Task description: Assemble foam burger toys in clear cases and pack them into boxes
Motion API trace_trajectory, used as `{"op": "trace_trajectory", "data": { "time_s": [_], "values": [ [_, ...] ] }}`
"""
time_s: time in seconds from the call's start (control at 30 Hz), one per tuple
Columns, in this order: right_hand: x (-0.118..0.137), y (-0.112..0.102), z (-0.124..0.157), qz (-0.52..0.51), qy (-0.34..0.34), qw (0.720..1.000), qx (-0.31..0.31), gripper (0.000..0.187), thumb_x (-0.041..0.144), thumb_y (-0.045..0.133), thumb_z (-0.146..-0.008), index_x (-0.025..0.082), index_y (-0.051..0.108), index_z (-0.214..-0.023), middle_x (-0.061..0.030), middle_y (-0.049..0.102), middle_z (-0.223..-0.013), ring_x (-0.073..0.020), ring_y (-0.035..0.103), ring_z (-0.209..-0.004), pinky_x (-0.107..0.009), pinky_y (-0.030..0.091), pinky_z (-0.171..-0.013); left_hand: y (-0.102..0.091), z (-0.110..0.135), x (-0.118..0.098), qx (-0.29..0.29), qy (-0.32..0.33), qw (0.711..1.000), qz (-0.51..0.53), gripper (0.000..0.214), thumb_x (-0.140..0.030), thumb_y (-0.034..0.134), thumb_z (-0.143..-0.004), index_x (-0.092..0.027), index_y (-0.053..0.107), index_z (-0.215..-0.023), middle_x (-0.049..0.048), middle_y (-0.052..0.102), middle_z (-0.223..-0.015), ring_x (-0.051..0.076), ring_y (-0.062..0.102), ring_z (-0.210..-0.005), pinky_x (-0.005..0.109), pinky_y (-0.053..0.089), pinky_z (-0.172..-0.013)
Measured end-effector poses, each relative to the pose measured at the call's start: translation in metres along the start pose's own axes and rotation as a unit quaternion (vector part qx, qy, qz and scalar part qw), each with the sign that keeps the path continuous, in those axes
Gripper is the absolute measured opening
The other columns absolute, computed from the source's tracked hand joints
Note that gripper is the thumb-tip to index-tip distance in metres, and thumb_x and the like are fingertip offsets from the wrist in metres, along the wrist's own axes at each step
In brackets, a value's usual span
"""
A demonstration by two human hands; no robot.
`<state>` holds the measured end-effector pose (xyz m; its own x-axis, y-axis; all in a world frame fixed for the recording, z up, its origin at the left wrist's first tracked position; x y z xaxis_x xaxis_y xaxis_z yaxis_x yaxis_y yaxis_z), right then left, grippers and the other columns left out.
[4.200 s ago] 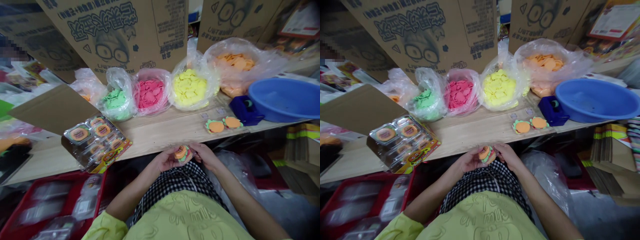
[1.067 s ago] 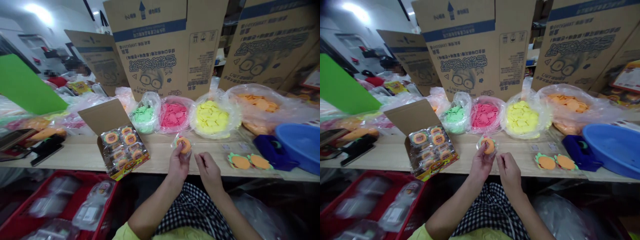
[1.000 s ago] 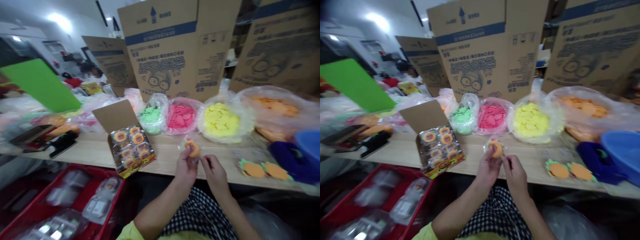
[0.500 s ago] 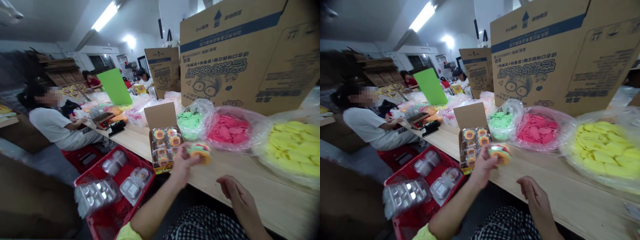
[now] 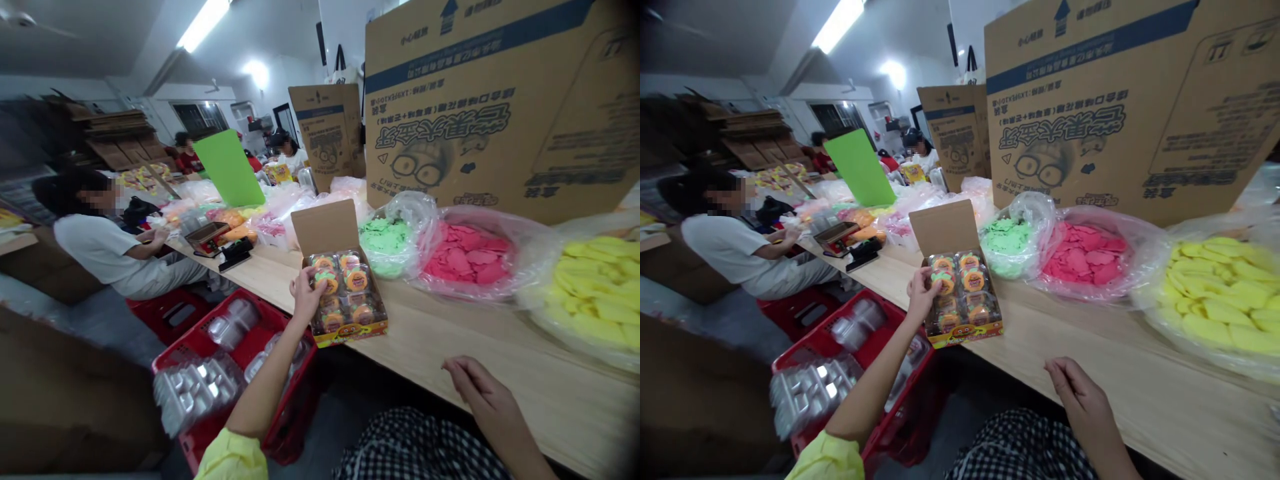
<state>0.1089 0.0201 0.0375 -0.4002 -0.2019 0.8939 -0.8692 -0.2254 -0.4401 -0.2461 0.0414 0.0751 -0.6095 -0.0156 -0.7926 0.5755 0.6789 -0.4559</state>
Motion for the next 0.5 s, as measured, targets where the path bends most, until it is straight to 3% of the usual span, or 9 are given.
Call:
{"op": "trace_trajectory", "data": {
  "time_s": [0.1, 0.17, 0.4, 0.5],
  "values": [
    [-0.008, -0.002, 0.002, 0.004, 0.013, 1.0, -0.002, 0.031, 0.051, 0.044, -0.079, 0.021, 0.055, -0.078, 0.0026, 0.05, -0.058, -0.0134, 0.047, -0.054, -0.021, 0.04, -0.051, 0.0, 0.004, -0.001, 0.009, 0.021, 0.992, -0.123, 0.056, -0.041, 0.052, -0.075, -0.03, 0.034, -0.126, 0.003, 0.058, -0.107, 0.023, 0.041, -0.112, 0.049, 0.015, -0.099],
    [-0.014, -0.003, 0.003, 0.004, 0.018, 1.0, 0.002, 0.031, 0.05, 0.043, -0.079, 0.021, 0.055, -0.08, 0.0022, 0.052, -0.061, -0.0135, 0.048, -0.055, -0.021, 0.041, -0.053, -0.001, 0.007, 0.0, 0.018, 0.025, 0.988, -0.153, 0.052, -0.045, 0.05, -0.076, -0.029, 0.038, -0.124, 0.004, 0.056, -0.11, 0.024, 0.039, -0.113, 0.047, 0.015, -0.099],
    [-0.027, -0.006, 0.007, -0.002, 0.001, 1.0, 0.003, 0.029, 0.049, 0.047, -0.078, 0.022, 0.056, -0.08, -0.0001, 0.058, -0.073, -0.0159, 0.054, -0.068, -0.023, 0.043, -0.064, -0.006, 0.006, 0.006, -0.028, 0.043, 0.98, -0.192, 0.051, -0.048, 0.054, -0.072, -0.024, 0.045, -0.116, 0.0092, 0.036, -0.126, 0.026, 0.031, -0.12, 0.043, 0.023, -0.099],
    [-0.034, -0.019, 0.015, -0.005, 0.008, 0.998, -0.065, 0.027, 0.048, 0.05, -0.077, 0.022, 0.056, -0.085, -0.0018, 0.059, -0.081, -0.0178, 0.055, -0.078, -0.025, 0.044, -0.069, -0.011, 0.008, -0.008, -0.056, 0.073, 0.981, -0.168, 0.06, -0.045, 0.059, -0.069, -0.021, 0.041, -0.121, 0.0108, 0.04, -0.123, 0.026, 0.036, -0.117, 0.043, 0.026, -0.099]
  ]
}}
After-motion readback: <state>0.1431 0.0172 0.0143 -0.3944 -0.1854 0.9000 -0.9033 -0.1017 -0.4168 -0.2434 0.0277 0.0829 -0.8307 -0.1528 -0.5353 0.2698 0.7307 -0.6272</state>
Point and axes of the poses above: each hand's wrist, its own z-axis away from the middle knuckle, its own y-axis out of the palm, x = y × z, the point moved 3 cm from there along -z, towards the middle knuckle
